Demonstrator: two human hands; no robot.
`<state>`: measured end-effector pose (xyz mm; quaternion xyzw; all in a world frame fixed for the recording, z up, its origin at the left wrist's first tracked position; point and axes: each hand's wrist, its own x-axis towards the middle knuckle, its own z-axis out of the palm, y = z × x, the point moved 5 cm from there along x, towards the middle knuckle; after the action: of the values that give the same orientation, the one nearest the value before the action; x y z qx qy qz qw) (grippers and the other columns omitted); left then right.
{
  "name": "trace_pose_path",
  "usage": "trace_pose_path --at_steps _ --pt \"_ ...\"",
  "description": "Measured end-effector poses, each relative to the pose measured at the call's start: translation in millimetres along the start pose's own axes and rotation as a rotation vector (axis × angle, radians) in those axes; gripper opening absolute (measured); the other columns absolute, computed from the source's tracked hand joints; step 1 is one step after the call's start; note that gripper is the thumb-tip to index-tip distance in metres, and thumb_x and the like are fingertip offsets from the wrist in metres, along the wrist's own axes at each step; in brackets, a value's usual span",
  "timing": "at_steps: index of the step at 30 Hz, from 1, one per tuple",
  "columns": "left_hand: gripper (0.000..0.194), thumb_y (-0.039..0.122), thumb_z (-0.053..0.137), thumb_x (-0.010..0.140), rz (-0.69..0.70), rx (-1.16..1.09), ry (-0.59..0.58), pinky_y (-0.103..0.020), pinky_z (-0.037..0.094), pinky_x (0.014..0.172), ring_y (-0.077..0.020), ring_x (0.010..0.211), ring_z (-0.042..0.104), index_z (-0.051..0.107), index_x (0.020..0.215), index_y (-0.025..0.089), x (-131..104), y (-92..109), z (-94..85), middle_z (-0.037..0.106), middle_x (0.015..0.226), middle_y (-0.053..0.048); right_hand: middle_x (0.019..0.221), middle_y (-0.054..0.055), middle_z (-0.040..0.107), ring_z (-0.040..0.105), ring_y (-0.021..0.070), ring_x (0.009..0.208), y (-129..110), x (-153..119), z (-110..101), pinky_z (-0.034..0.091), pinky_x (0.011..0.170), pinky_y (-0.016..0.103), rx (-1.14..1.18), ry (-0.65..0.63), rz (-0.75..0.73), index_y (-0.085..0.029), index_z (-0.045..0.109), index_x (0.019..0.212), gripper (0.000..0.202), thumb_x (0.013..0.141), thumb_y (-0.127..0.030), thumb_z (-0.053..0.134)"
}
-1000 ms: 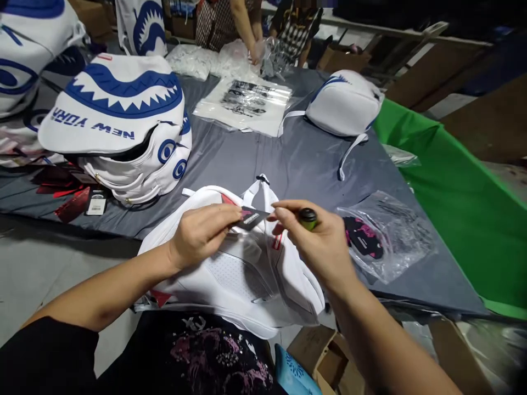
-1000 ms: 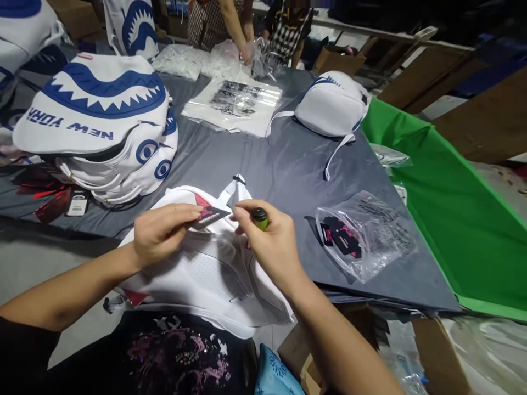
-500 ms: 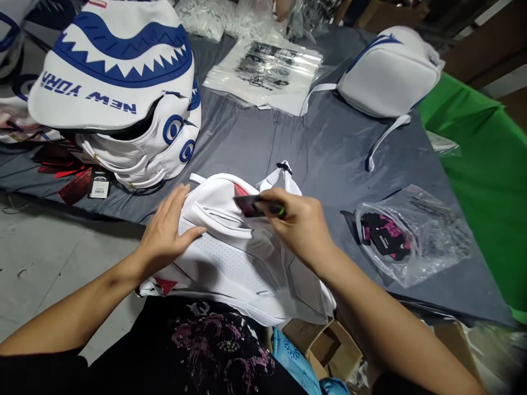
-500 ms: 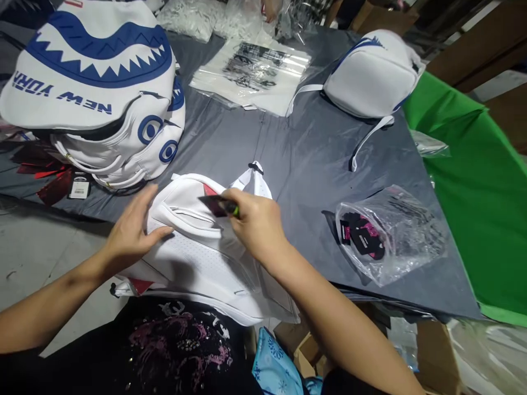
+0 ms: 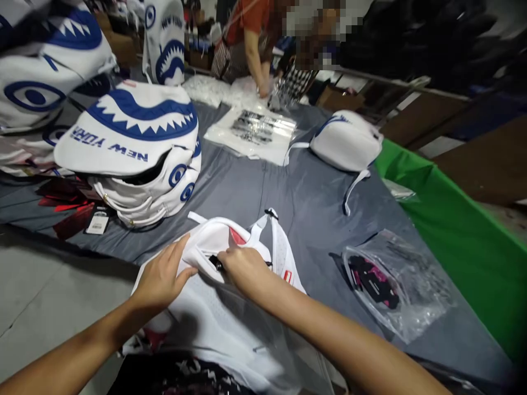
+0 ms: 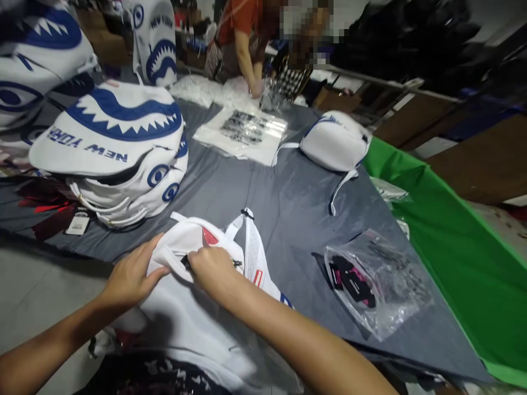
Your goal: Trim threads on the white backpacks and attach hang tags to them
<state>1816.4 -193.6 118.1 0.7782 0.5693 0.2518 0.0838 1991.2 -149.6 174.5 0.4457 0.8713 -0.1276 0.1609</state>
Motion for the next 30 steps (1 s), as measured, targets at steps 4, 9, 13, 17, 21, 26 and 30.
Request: trace_pose_path --at_steps 4,9,13,17,21,26,30 --pt "0.066 0.036 0.058 0.094 0.018 -0.032 0.049 -0.04 0.057 0.092 -0.0289 0.121 0.064 0.03 0.153 0.022 -2 -3 2.0 0.062 0.137 -0.013 0.094 0.01 0.074 0.067 0.0189 0.078 -9 11 -13 0.033 0.062 0.027 0.146 0.177 0.021 -0.016 0.069 0.105 0.022 0.088 -0.012 0.056" --pt "0.062 0.034 0.057 0.093 -0.044 -0.121 -0.005 -0.042 0.056 0.096 -0.0291 0.124 0.062 0.034 0.151 0.025 -2 -4 -0.4 0.062 0.138 -0.011 0.088 0.009 0.074 0.067 0.0217 0.079 -26 34 -15 0.035 0.062 0.027 0.173 0.224 -0.164 -0.016 0.07 0.095 0.016 0.084 -0.015 0.059" --pt "0.059 0.035 0.056 0.092 -0.147 -0.212 -0.072 -0.045 0.052 0.101 -0.0308 0.13 0.057 0.04 0.147 0.023 4 -4 -4.4 0.056 0.145 -0.012 0.093 0.014 0.075 0.07 0.0256 0.08 -12 10 -10 0.044 0.063 0.03 -0.064 0.1 -0.198 -0.013 0.071 0.099 0.022 0.089 -0.009 0.052" --pt "0.057 0.036 0.061 0.085 -0.324 -0.308 -0.269 -0.044 0.051 0.099 -0.0327 0.121 0.062 0.051 0.138 0.021 18 -13 -4.4 0.064 0.136 -0.01 0.087 0.019 0.074 0.073 0.0291 0.081 36 -40 9 0.05 0.065 0.032 -0.153 -0.057 0.117 -0.01 0.073 0.092 0.027 0.083 0.003 0.051" --pt "0.046 0.039 0.065 0.078 -0.313 -0.362 -0.43 -0.039 0.052 0.088 -0.0325 0.105 0.068 0.065 0.121 0.02 30 -11 -7.1 0.075 0.111 -0.009 0.094 0.015 0.074 0.072 0.0254 0.089 62 -95 32 0.049 0.07 0.028 0.106 0.005 0.37 -0.014 0.07 0.098 0.024 0.087 -0.006 0.051" --pt "0.03 0.034 0.06 0.084 -0.024 -0.293 -0.407 -0.036 0.053 0.08 -0.0298 0.096 0.071 0.07 0.109 0.022 25 55 -38.1 0.077 0.102 -0.008 0.076 0.003 0.066 0.067 0.0155 0.062 37 -156 111 0.041 0.047 0.02 0.942 -0.302 0.444 -0.017 0.067 0.101 0.022 0.081 -0.02 0.057" --pt "0.044 0.017 0.064 0.074 0.539 -0.176 -0.261 -0.036 0.058 0.081 -0.0275 0.103 0.07 0.065 0.118 0.018 23 159 -92.8 0.073 0.117 -0.011 0.08 0.004 0.066 0.068 0.0211 0.074 32 -213 117 0.05 0.049 0.024 0.99 -0.123 0.546 -0.022 0.068 0.108 0.03 0.081 -0.034 0.064"
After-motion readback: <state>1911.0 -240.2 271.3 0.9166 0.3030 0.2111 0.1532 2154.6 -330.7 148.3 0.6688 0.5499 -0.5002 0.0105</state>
